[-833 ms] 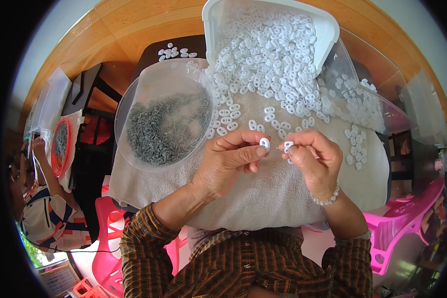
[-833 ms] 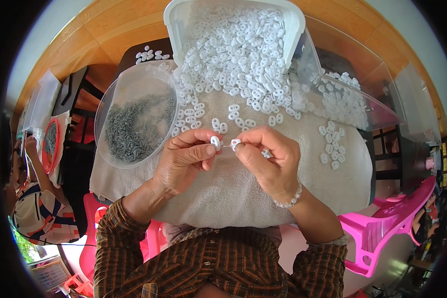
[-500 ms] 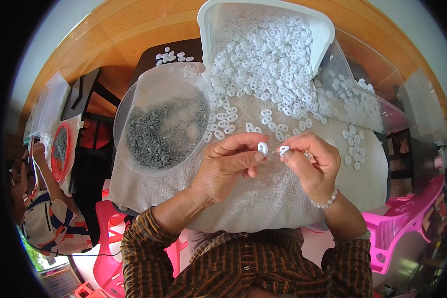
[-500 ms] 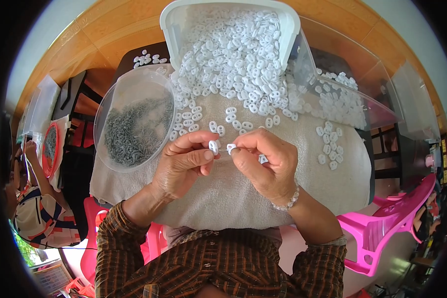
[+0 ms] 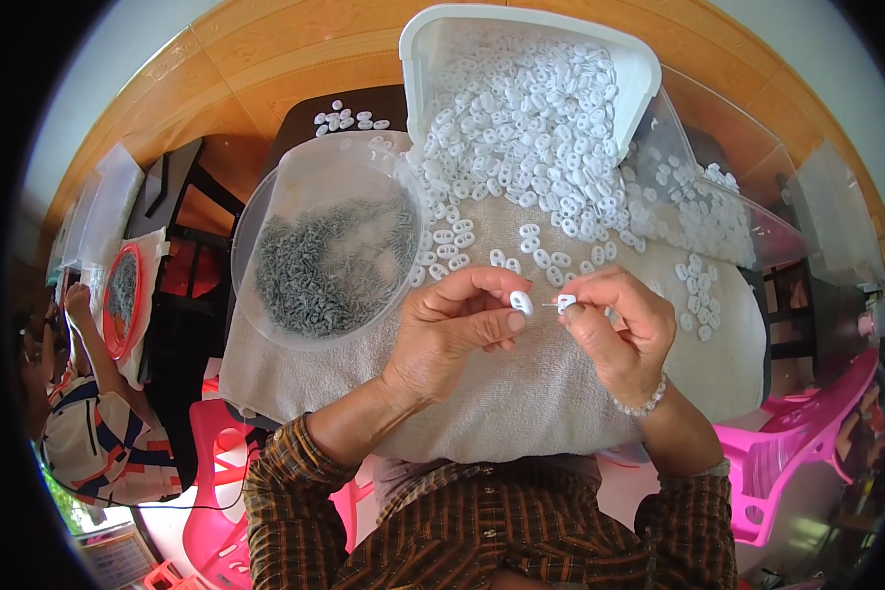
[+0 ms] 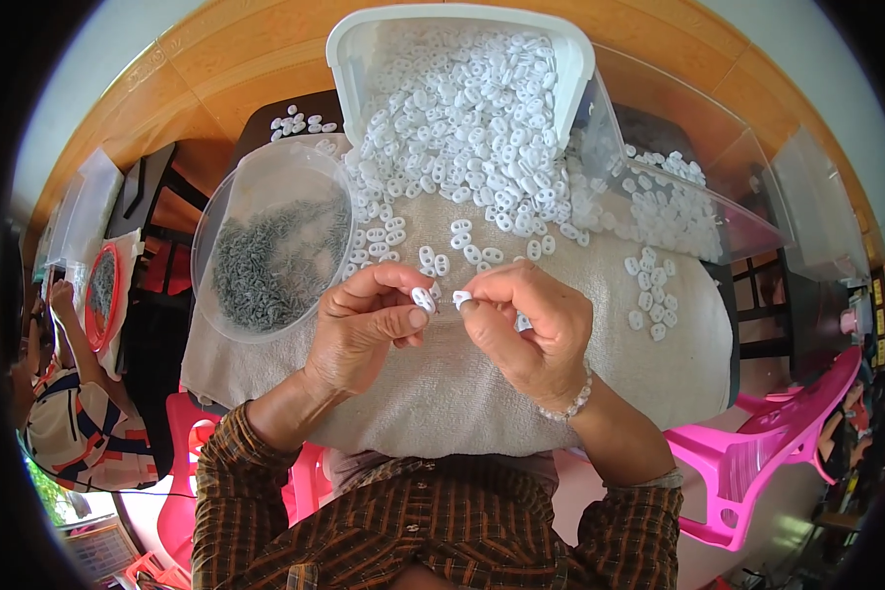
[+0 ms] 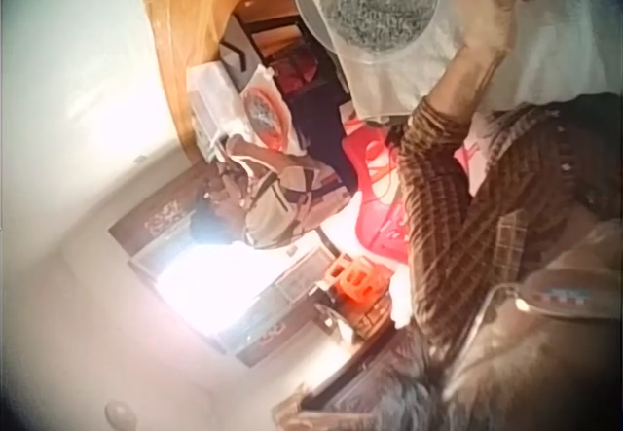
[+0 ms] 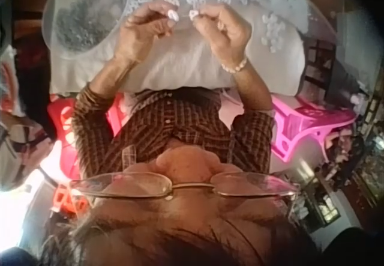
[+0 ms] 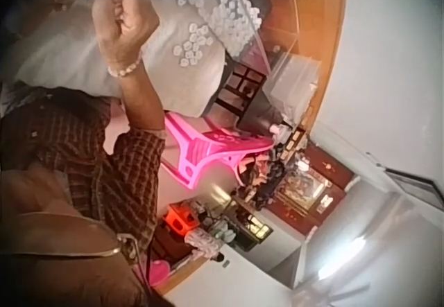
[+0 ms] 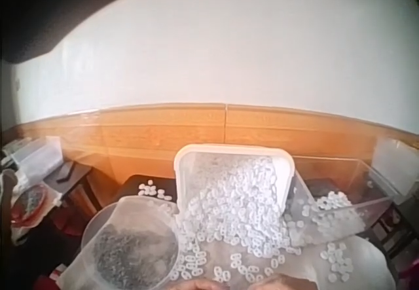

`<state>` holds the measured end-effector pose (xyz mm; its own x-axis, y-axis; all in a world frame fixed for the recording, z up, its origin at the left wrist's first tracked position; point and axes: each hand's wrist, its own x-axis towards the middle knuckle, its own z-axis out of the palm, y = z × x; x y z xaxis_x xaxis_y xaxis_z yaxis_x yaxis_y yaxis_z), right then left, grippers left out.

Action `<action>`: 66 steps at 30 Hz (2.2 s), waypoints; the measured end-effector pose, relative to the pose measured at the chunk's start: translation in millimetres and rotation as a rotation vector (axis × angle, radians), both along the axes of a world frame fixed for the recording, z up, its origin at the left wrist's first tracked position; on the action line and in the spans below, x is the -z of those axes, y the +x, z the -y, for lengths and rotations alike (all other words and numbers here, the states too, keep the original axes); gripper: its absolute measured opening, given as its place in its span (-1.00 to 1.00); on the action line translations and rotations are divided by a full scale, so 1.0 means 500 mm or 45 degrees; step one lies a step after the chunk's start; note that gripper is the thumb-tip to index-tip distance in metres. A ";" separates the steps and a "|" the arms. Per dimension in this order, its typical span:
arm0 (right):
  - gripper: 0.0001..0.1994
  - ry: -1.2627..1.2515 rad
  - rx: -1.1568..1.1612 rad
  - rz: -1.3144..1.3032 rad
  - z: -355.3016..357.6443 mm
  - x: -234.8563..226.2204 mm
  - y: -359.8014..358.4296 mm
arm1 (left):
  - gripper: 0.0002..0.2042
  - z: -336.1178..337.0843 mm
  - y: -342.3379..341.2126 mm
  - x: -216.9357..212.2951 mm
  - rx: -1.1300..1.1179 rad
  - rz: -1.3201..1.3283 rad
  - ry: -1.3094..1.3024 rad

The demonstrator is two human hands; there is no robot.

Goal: Assembling small white plastic rings by manually inserting small metal pins.

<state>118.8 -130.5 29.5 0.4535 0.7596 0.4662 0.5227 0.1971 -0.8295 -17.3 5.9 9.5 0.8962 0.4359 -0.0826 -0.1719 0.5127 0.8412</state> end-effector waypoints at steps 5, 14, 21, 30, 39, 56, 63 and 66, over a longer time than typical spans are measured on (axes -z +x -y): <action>-0.92 0.099 0.041 0.226 -0.002 -0.006 -0.006 | -0.84 0.000 0.003 0.003 0.014 0.006 -0.021; -0.86 0.269 0.025 0.494 -0.006 -0.008 -0.002 | -0.86 0.000 0.007 0.008 0.071 0.013 -0.009; -0.84 0.288 0.042 0.568 -0.007 -0.007 -0.001 | -0.86 -0.001 0.009 0.014 0.081 0.012 -0.031; -0.84 0.321 0.047 0.611 -0.008 -0.007 -0.002 | -0.83 -0.001 0.008 0.023 0.083 0.103 0.039; -0.84 0.319 0.070 0.661 -0.008 -0.006 -0.002 | -0.83 0.001 0.008 0.020 0.083 0.074 0.033; -0.85 0.302 0.117 0.698 -0.014 -0.003 -0.004 | -0.84 0.001 0.005 0.016 0.090 0.023 0.076; -0.85 0.257 0.128 0.706 -0.014 -0.003 -0.004 | -0.83 -0.001 0.004 0.012 0.088 -0.001 0.076; -0.86 0.239 0.141 0.696 -0.014 -0.004 -0.005 | -0.82 0.001 0.004 0.010 0.073 -0.036 0.090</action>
<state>116.3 -123.3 31.6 0.1816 0.6032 0.7766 0.8905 0.2342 -0.3901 -15.5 5.5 4.4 0.9175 0.3899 -0.0789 -0.1199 0.4603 0.8796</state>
